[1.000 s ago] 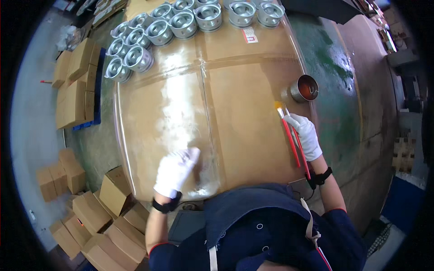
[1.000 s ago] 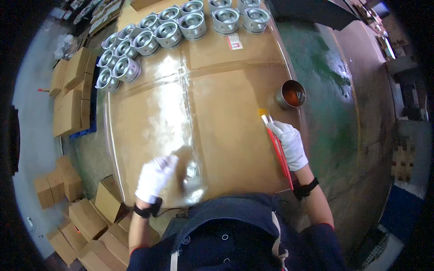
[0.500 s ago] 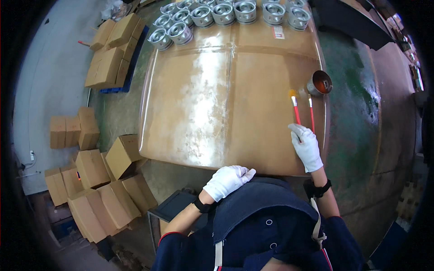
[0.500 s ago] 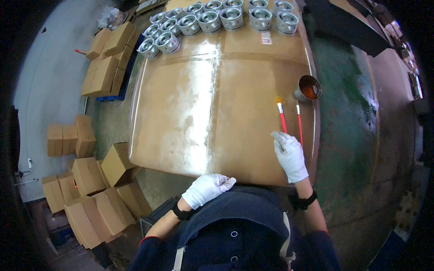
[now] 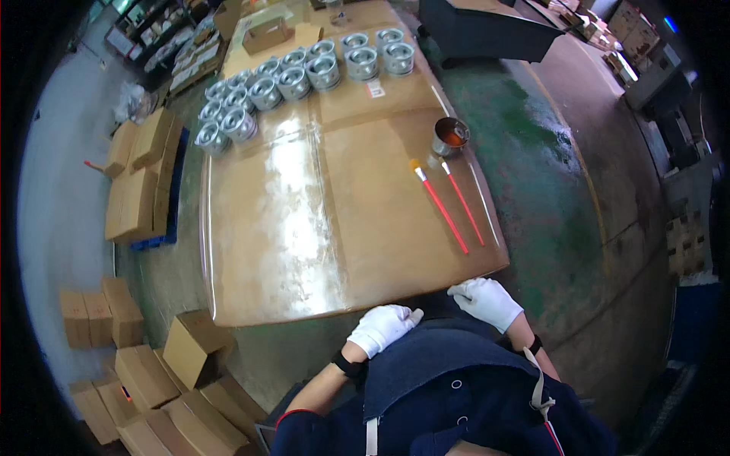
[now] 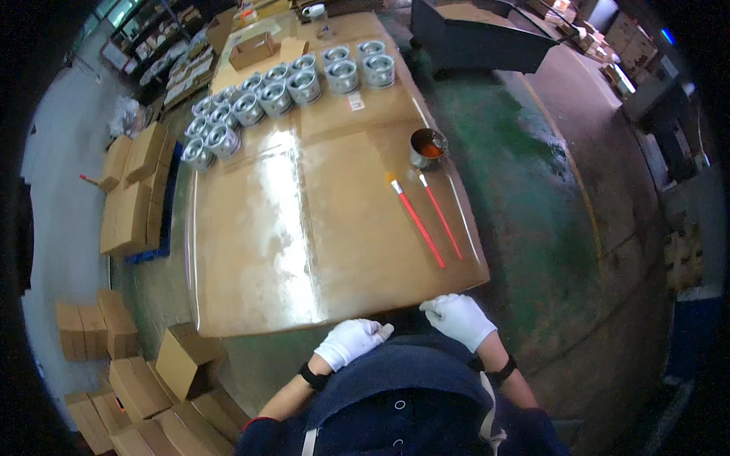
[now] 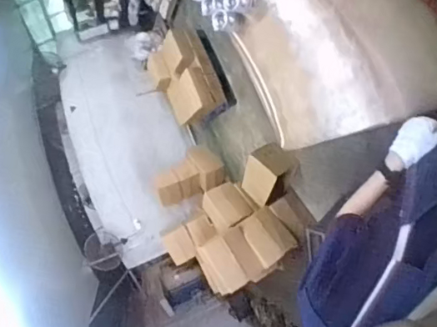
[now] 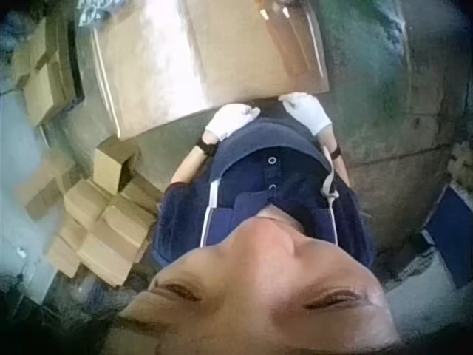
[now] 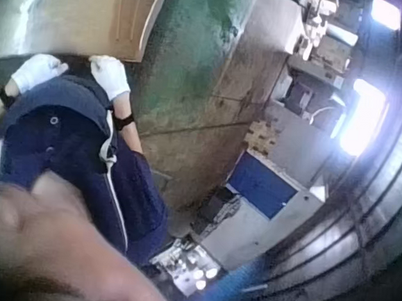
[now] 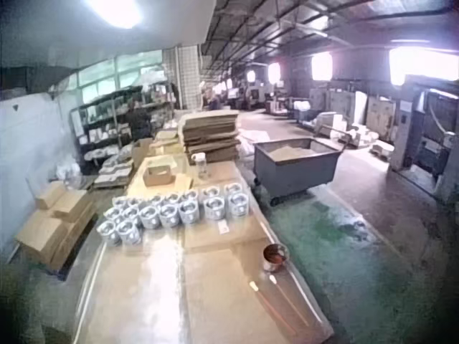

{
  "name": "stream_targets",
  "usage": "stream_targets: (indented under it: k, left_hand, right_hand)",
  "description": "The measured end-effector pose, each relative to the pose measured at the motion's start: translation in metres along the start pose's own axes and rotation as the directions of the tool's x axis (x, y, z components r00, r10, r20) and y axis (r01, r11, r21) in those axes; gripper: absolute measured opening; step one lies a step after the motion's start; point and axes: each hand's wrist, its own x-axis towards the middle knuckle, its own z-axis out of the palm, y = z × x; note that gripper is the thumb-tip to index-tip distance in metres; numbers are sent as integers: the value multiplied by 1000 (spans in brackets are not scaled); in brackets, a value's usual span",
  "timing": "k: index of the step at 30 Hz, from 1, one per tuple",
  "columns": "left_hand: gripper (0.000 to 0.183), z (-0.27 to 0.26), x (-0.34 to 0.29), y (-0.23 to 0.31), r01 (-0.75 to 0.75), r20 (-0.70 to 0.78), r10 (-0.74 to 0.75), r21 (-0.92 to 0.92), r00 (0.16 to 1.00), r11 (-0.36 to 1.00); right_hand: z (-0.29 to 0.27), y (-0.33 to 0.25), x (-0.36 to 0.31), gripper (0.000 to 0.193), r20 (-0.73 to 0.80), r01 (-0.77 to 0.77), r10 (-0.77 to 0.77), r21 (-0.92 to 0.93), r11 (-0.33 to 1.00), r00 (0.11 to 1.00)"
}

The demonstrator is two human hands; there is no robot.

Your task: Applying a liquid coating to engine pistons using a brush and organizing them into a storage cart.

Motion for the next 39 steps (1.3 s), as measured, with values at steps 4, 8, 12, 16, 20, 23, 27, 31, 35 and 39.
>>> stream_targets:
  k: [4,8,12,16,20,23,27,31,35,39]
  left_hand:
    - [60,15,15,21,-25,-24,26,31,999,999]
    - [64,30,49,44,-21,-137,24,22,990,1000]
    - [66,59,94,63,159,38,-156,-90,987,983]
    - [63,135,125,24,194,56,-212,231,976,954]
    - [38,180,139,-12,206,315,-349,407,883,890]
    - [33,203,141,35,306,371,-452,389,811,869]
    - [47,360,162,-65,95,-399,120,479,909,873]
    - [47,404,215,-55,109,-421,66,378,905,919]
    - [48,409,288,-27,91,-433,39,276,901,957]
    - [48,373,387,16,60,-466,29,175,884,983]
  right_hand:
    - [-15,18,-18,24,103,-30,40,-99,995,994]
    - [-34,66,-40,26,112,-72,77,-53,996,991]
    - [-65,141,-73,26,72,-117,119,-34,993,990]
    - [-122,223,-119,26,48,-196,201,-86,977,978]
    - [-171,303,-150,25,-14,-332,332,-82,940,943]
    - [-195,350,-156,24,-18,-351,351,-112,930,936]
    - [-216,364,-113,24,-25,-172,170,-54,984,985]
    - [-227,363,-68,27,83,16,-17,6,1000,996]
    - [-252,376,-27,29,260,72,-59,-41,997,964]
    - [-262,417,22,35,330,66,-39,-69,995,943]
